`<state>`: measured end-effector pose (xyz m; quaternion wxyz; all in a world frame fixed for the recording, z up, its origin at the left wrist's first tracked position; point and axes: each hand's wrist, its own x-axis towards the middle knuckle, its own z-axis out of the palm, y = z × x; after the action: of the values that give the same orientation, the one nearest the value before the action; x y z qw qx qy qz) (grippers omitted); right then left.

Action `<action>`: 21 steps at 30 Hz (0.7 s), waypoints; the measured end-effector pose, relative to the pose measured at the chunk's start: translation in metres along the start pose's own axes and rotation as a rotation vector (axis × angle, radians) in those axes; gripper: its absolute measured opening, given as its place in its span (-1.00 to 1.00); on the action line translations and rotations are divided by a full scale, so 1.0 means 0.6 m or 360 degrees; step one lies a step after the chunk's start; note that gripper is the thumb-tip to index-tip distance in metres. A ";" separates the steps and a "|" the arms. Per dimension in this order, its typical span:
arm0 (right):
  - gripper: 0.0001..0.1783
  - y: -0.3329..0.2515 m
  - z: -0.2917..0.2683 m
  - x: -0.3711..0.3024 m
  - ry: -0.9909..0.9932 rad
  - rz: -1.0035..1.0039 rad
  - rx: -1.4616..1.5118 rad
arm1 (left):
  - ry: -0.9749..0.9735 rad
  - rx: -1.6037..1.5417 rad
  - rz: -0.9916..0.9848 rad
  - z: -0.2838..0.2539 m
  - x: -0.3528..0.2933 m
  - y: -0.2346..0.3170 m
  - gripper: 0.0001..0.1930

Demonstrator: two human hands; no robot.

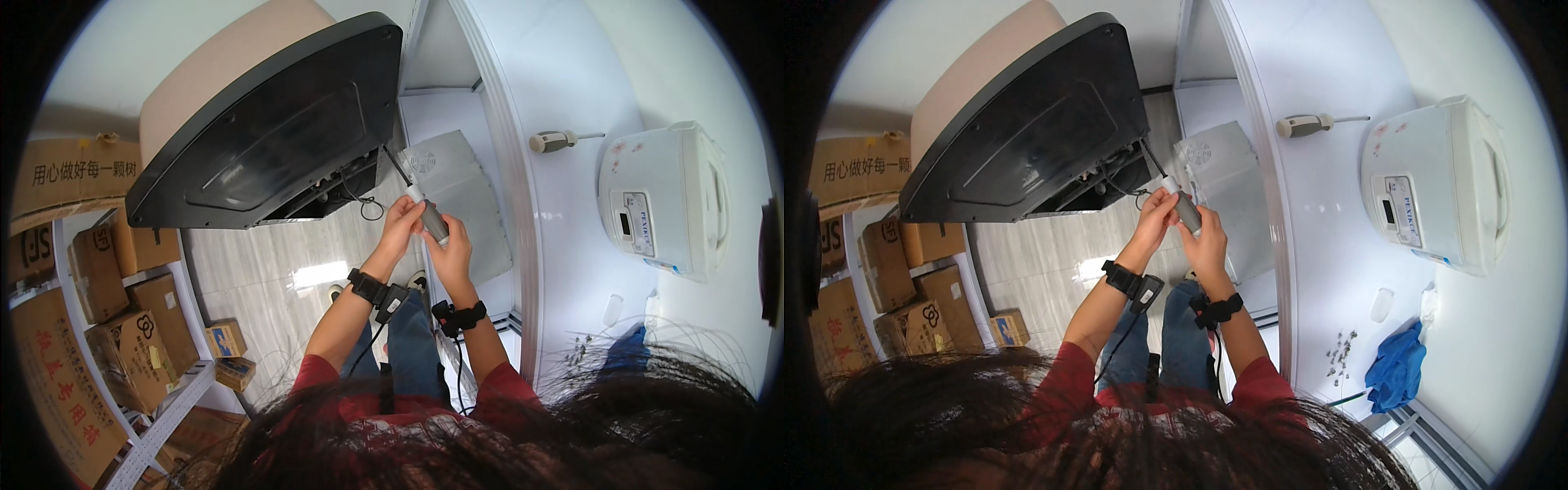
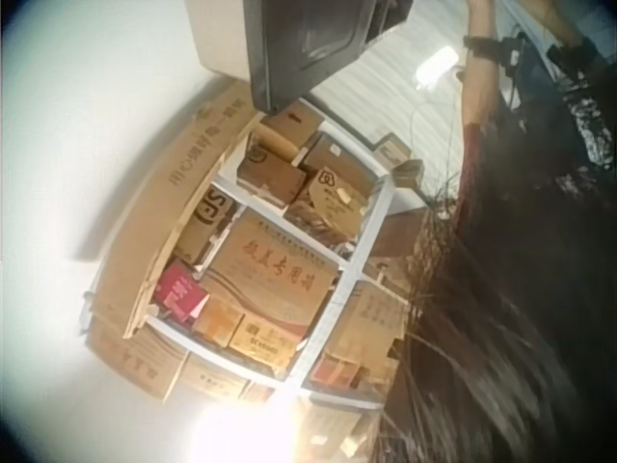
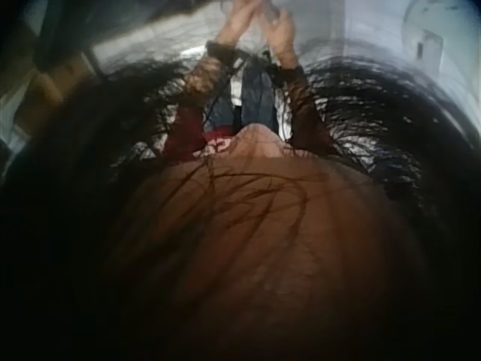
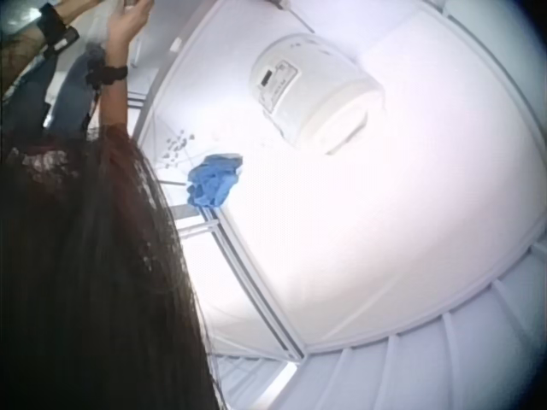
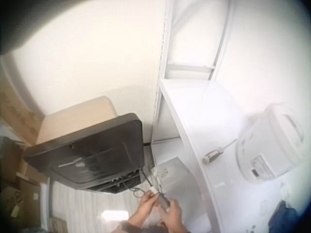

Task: The person uses a screwdriver to remove screws from a metal panel on a black electronic device. They remove the panel, place it on the floor, and then reattach it, securing it with screws.

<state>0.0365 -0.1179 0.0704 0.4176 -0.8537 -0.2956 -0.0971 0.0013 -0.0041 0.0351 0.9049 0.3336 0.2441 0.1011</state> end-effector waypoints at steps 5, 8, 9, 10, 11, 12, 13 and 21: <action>-0.59 0.021 -0.004 -0.013 -0.0645 0.0775 0.0210 | -0.0084 -0.0006 0.0009 -0.005 0.001 0.005 -0.90; -0.60 0.025 -0.002 -0.014 -0.0678 0.0799 0.0151 | -0.0049 0.0008 0.0008 0.000 0.002 0.002 -0.90; -0.62 0.007 -0.002 -0.013 -0.0409 0.0563 0.0143 | -0.0017 0.0022 0.0015 0.000 0.003 -0.004 -0.89; -0.63 -0.005 -0.002 -0.011 -0.0141 0.0327 0.0134 | 0.0015 0.0035 0.0023 -0.001 0.004 -0.008 -0.89; -0.65 -0.006 -0.003 -0.010 -0.0156 0.0287 0.0118 | 0.0002 0.0009 0.0033 -0.005 0.004 -0.011 -0.89; -0.67 -0.004 -0.006 -0.008 -0.0166 0.0248 0.0097 | -0.0017 -0.0018 0.0042 -0.006 0.005 -0.013 -0.90; -0.68 -0.003 -0.008 -0.006 -0.0177 0.0209 0.0076 | -0.0036 -0.0046 0.0051 -0.007 0.006 -0.015 -0.89; -0.68 -0.003 -0.017 0.006 -0.0370 0.0512 0.0117 | -0.0173 0.0105 0.0051 -0.011 0.007 -0.015 -0.88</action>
<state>0.0392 -0.1235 0.0797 0.4217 -0.8795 -0.2051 0.0808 0.0016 -0.0056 0.0233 0.9036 0.3721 0.1924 0.0893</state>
